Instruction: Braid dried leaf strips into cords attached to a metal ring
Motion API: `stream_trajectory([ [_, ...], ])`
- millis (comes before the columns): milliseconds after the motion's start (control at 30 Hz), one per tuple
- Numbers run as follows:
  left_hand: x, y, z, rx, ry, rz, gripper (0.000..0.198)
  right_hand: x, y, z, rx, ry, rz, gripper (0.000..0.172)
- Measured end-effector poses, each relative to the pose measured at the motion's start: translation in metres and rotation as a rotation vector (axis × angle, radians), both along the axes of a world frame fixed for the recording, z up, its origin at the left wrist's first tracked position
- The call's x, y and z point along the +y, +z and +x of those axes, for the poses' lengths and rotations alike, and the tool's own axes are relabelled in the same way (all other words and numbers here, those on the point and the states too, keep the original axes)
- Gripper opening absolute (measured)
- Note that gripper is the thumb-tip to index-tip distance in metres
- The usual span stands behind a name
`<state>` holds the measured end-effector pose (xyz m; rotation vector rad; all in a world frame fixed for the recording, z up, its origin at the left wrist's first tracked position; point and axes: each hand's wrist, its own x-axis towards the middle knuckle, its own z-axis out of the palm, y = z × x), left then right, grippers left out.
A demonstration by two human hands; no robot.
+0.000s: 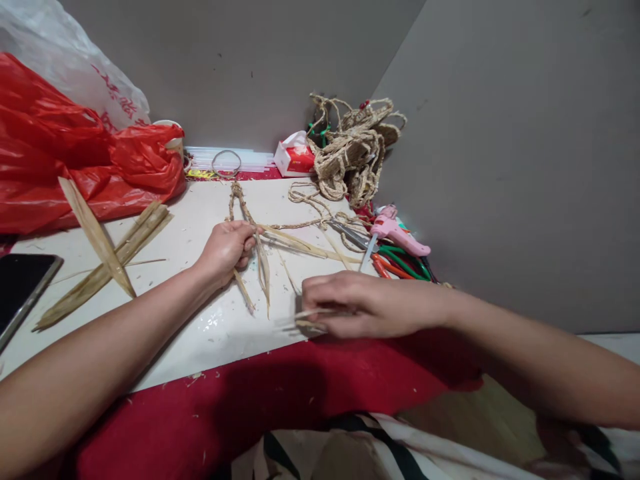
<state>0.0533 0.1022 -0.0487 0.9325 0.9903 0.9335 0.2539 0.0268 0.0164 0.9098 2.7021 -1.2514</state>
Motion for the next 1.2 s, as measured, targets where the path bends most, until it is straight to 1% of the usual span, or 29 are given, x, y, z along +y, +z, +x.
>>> stream_trajectory([
  [100, 0.0, -0.003, -0.001, -0.011, -0.011, 0.012, 0.009, 0.003, 0.007, -0.001, 0.325, -0.21, -0.294, 0.008],
  [167, 0.0, -0.003, -0.001, -0.014, -0.007, 0.015, 0.008, 0.005, 0.005, -0.005, 0.5, -0.34, -0.535, 0.01],
  [233, -0.001, -0.002, -0.001, -0.006, 0.007, 0.007, 0.008, 0.006, -0.001, -0.011, 0.565, -0.44, -0.736, 0.011],
  [267, -0.001, -0.001, -0.001, -0.001, 0.014, 0.001, 0.008, 0.008, -0.004, -0.013, 0.558, -0.474, -0.793, 0.011],
  [333, -0.002, 0.0, -0.001, 0.004, 0.02, -0.008, 0.008, 0.012, -0.009, -0.017, 0.505, -0.501, -0.811, 0.014],
  [400, -0.002, 0.0, 0.0, -0.003, 0.02, -0.013, 0.008, 0.017, -0.01, -0.019, 0.448, -0.491, -0.737, 0.023],
  [500, -0.002, 0.0, -0.001, -0.017, 0.016, -0.02, 0.008, 0.027, -0.01, -0.023, 0.413, -0.514, -0.544, 0.032],
  [567, -0.002, 0.0, -0.001, -0.023, 0.016, -0.024, 0.008, 0.035, -0.013, -0.028, 0.44, -0.566, -0.427, 0.031],
  [633, -0.002, 0.0, -0.002, -0.033, 0.016, -0.03, 0.008, 0.042, -0.018, -0.035, 0.478, -0.63, -0.349, 0.029],
  [767, -0.003, 0.0, -0.002, -0.043, 0.007, -0.012, 0.01, 0.056, -0.03, -0.048, 0.48, -0.734, -0.267, 0.031],
  [833, -0.003, -0.001, -0.001, -0.035, 0.009, -0.007, 0.011, 0.063, -0.034, -0.051, 0.484, -0.779, -0.222, 0.032],
  [900, -0.002, -0.001, -0.001, -0.032, 0.015, -0.019, 0.01, 0.069, -0.036, -0.049, 0.497, -0.812, -0.137, 0.03],
  [1067, -0.001, -0.002, 0.0, -0.023, 0.002, -0.031, 0.009, 0.073, -0.043, -0.041, 0.48, -0.819, 0.13, 0.026],
  [1200, 0.001, -0.003, 0.001, -0.015, 0.002, -0.026, 0.01, 0.069, -0.051, -0.042, 0.406, -0.752, 0.376, 0.026],
])
